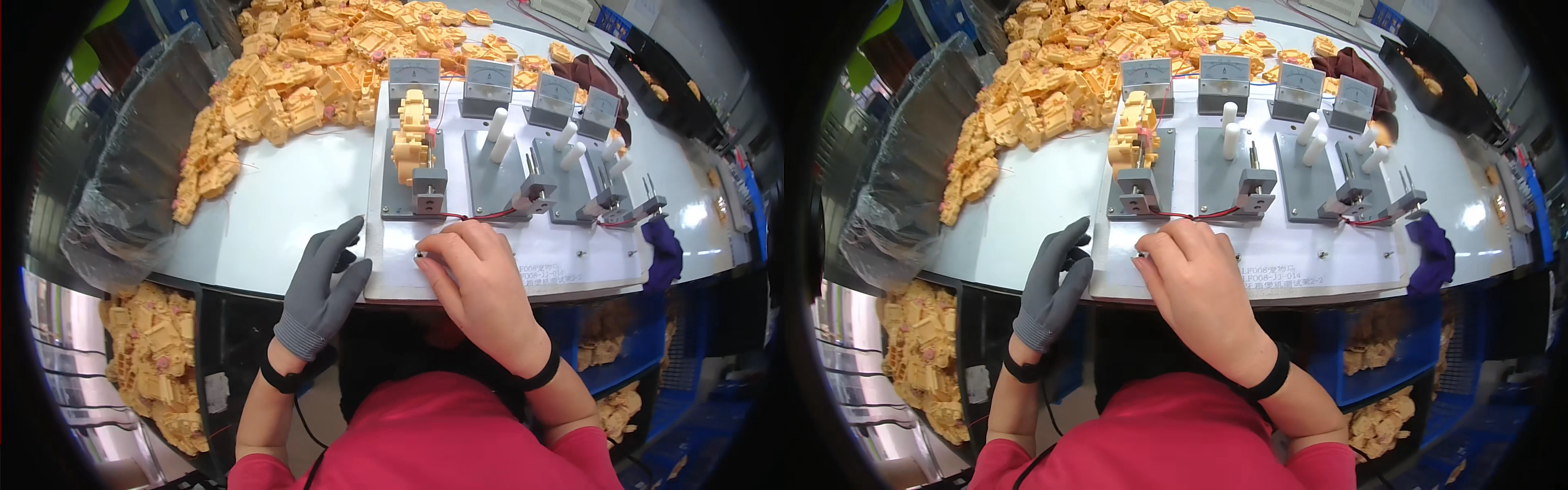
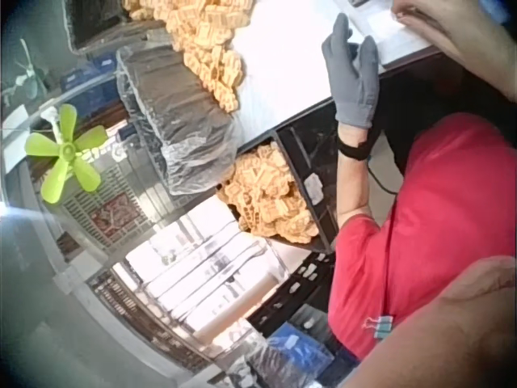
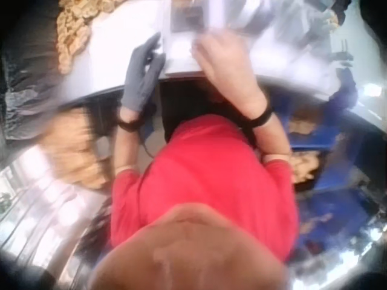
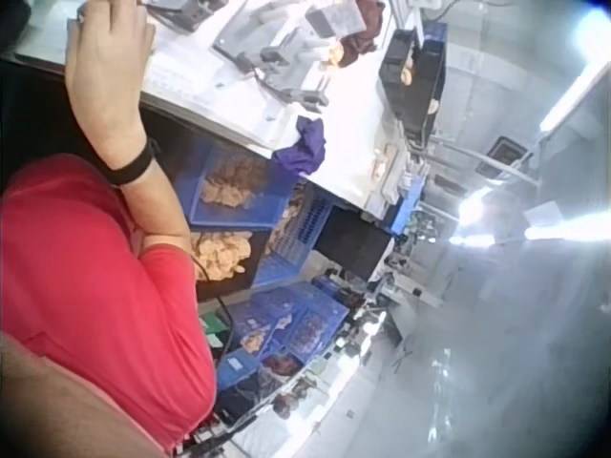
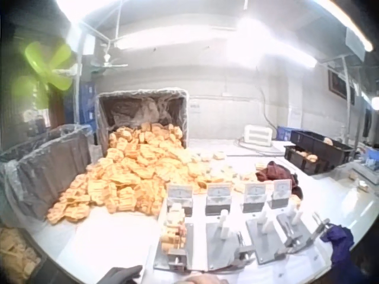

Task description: The person repeatedly picks up beige plastic mechanical components from a pile, places them into a multi-station jig, and uses a screwdriver to tighten screws. They then remove the assembled parts and place them into a blue bin. The process is repeated continuously throughout the clip.

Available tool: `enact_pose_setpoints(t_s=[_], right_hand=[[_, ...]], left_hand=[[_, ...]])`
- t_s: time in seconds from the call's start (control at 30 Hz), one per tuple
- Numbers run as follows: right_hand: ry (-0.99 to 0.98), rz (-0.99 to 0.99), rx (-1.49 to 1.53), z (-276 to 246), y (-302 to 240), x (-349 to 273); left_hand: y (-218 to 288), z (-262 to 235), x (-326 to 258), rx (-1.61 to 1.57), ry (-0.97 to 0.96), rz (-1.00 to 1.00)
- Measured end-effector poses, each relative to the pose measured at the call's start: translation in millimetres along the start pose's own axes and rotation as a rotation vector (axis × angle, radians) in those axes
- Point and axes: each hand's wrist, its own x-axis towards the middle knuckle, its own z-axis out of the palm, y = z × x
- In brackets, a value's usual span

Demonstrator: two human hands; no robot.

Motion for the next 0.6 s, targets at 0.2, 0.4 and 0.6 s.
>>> enact_pose_setpoints(t_s=[0.2, 0.4, 0.6], right_hand=[[-0.058, -0.03, -0.004, 1.0, 10.3, 6.5], [-0.034, -0.028, -0.045, 7.3, 10.0, 5.9], [-0.049, 0.0, -0.061, 7.4, 7.3, 6.6]], left_hand=[[-23.7, 32.6, 13.7, -0.31, 0.077, -0.089], [-34.3, 42.8, 14.7, -0.386, 0.176, -0.026], [-33.4, 42.7, 14.0, -0.345, 0.188, 0.0]])
